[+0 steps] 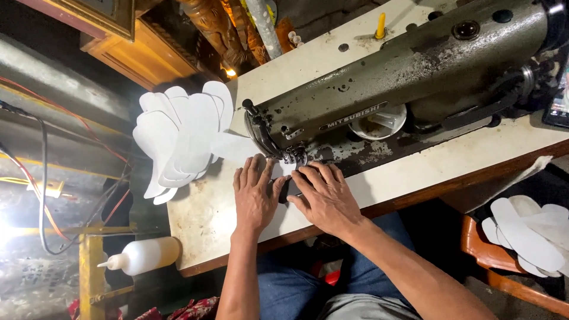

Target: Stitching the edges of white shoe insole components using an industrial sewing machine

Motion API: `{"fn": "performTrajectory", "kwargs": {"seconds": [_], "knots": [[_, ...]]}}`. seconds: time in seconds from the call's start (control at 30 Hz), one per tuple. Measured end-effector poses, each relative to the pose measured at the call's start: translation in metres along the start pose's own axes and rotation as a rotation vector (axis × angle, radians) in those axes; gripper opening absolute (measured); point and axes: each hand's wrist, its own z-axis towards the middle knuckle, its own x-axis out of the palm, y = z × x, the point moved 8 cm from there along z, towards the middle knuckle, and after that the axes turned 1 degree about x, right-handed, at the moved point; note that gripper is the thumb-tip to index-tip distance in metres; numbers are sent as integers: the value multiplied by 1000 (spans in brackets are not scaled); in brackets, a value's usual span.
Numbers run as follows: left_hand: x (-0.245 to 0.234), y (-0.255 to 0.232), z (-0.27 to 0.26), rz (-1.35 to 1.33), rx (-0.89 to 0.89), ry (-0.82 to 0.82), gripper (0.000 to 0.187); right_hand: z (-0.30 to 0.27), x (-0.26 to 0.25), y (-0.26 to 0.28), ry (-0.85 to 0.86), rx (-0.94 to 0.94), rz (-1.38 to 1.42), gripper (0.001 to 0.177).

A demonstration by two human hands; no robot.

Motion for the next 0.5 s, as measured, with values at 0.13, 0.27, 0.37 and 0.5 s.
{"fn": "performTrajectory", "kwargs": {"seconds": [0.13,0.27,0.37,0.5], "knots": [[2,2,-5,35,1,-65,55,-1,3,-1,-22,-3,-2,48],[-4,-2,-7,55,-4,-112,51,-1,2,-1,-29,2,3,46],[-8,-6,-11,67,3,-143,48,0,0,-1,-47,1,11,46],[-9,-10,-17,72,17,-173,47,-1,-1,-1,-91,-11,4,44]]}}
